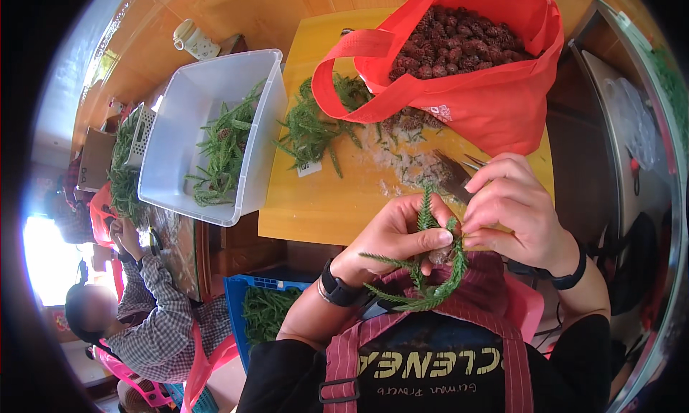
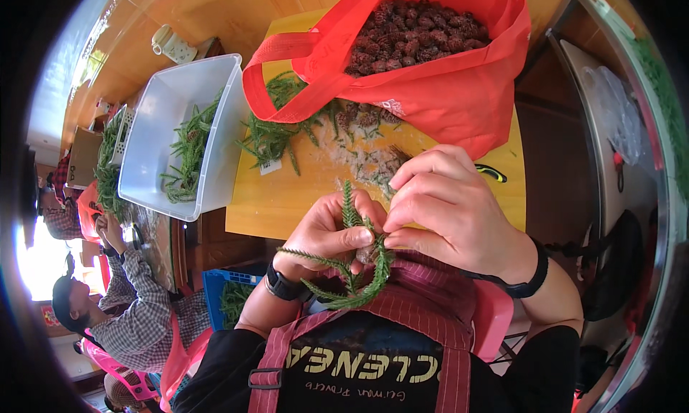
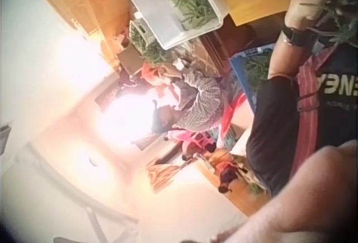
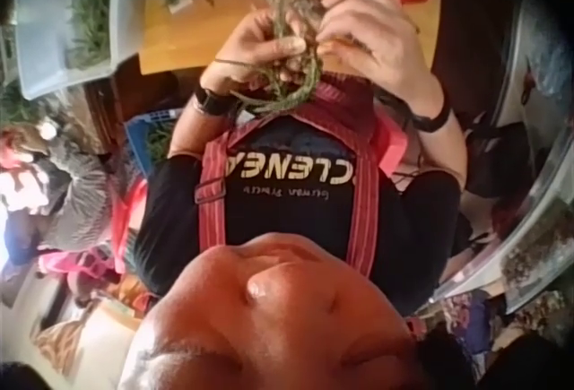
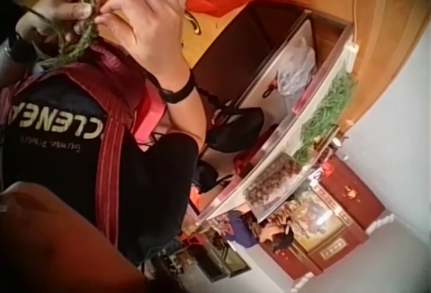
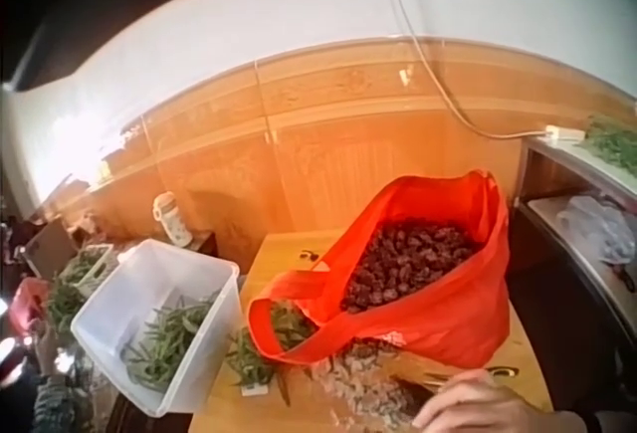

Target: Trimming and cleaning green plant stems using handheld cutters.

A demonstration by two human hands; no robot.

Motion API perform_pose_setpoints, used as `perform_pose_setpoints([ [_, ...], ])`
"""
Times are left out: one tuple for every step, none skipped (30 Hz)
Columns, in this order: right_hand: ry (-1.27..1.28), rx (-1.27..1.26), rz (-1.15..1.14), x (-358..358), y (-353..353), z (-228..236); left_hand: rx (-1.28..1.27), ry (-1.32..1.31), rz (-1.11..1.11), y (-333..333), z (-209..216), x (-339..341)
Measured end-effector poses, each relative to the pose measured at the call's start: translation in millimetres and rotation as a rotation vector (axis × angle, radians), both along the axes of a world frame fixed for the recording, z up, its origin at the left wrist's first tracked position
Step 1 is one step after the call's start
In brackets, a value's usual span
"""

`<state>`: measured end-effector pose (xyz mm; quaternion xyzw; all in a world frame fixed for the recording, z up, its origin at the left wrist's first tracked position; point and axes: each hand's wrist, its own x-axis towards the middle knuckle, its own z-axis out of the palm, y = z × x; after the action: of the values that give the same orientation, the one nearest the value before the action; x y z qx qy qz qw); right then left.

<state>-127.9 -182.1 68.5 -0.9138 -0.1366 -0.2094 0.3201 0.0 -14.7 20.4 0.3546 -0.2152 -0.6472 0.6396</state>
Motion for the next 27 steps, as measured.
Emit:
perform_pose_setpoints([
  [0.001, 0.0, 0.0, -0.8, 1.9, -0.2, -0.02, -0.09, 0.041, -0.4, -0.1, -0.9],
  [0.034, 0.0, -0.081, -1.7, 4.5, -1.2, -0.02, -0.088, 0.04, -1.7, -0.3, -1.8],
  [0.067, 0.001, -0.162, -2.7, 6.7, -2.1, -0.094, -0.431, 0.152, -3.4, 0.3, -3.2],
  [0.069, 0.0, -0.162, -3.6, 7.7, -2.9, -0.168, -0.775, 0.265, -4.3, 1.2, -3.8],
  [0.138, 0.044, -0.2, -5.0, 8.0, -3.8, -0.168, -0.774, 0.265, -4.4, 2.6, -4.0],
  [0.207, 0.088, -0.238, -6.1, 8.2, -4.6, -0.13, -0.696, 0.23, -4.1, 4.3, -3.8],
  [0.209, 0.088, -0.238, -7.5, 8.3, -4.3, -0.093, -0.618, 0.195, -3.7, 5.5, -3.3],
  [0.176, 0.155, -0.22, -8.7, 8.2, -2.3, -0.057, -0.541, 0.163, -2.9, 6.6, -2.6],
  [0.144, 0.222, -0.203, -9.4, 7.6, -0.6, -0.056, -0.541, 0.165, -1.9, 5.2, -0.7],
  [0.144, 0.222, -0.2, -8.7, 5.6, 0.6, -0.032, -0.319, 0.138, -0.8, 1.6, 1.8],
  [0.039, 0.072, -0.162, -8.1, 3.5, 2.1, -0.009, -0.096, 0.108, 0.3, -1.4, 3.0],
  [-0.066, -0.078, -0.123, -7.2, 2.0, 3.1, -0.012, -0.029, 0.077, 0.7, -3.9, 1.5],
  [-0.067, -0.077, -0.124, -6.3, 1.5, 3.1, -0.012, -0.03, 0.075, 1.1, -2.7, 1.2],
  [-0.126, -0.174, -0.098, -5.2, 1.1, 2.4, 0.019, -0.019, 0.033, 1.0, -1.4, 0.8],
  [-0.186, -0.27, -0.07, -4.7, 0.9, 2.1, 0.049, -0.008, -0.01, 1.0, -0.6, 0.6],
  [-0.185, -0.27, -0.071, -5.0, 0.9, 2.6, 0.049, 0.018, -0.032, 0.8, -0.4, 0.8],
  [-0.205, -0.289, -0.061, -4.8, 0.4, 3.4, 0.049, 0.017, -0.032, 0.5, 0.4, 1.1],
  [-0.226, -0.308, -0.05, -4.7, 0.0, 4.6, 0.046, -0.026, -0.03, 0.1, 2.0, 1.1],
  [-0.227, -0.308, -0.051, -5.0, 1.6, 7.6, 0.044, -0.069, -0.029, -0.2, 3.8, 1.0],
  [-0.161, -0.273, -0.086, -5.2, 5.4, 11.1, 0.045, -0.068, -0.027, 0.3, 4.6, 0.0],
  [-0.096, -0.238, -0.121, -5.5, 8.0, 12.7, -0.003, -0.233, 0.032, 0.8, 5.4, -1.9],
  [-0.095, -0.237, -0.119, -6.0, 8.6, 11.1, -0.052, -0.399, 0.092, 1.4, 5.6, -2.9],
  [0.032, -0.14, -0.146, -7.6, 8.9, 7.7, -0.27, -0.868, 0.15, -1.6, 4.2, 2.0],
  [0.159, -0.043, -0.172, -8.9, 9.0, 4.3, -0.269, -0.864, 0.146, -4.9, 1.5, 4.7],
  [0.163, -0.041, -0.175, -9.5, 8.5, 0.7, -0.404, -1.053, 0.232, -7.8, -1.7, 6.5],
  [0.188, 0.031, -0.178, -10.1, 6.6, -1.7, -0.54, -1.244, 0.322, -9.6, -2.6, 6.6],
  [0.213, 0.103, -0.182, -10.6, 5.6, -2.8, -0.54, -1.243, 0.321, -7.4, -1.2, 4.0],
])
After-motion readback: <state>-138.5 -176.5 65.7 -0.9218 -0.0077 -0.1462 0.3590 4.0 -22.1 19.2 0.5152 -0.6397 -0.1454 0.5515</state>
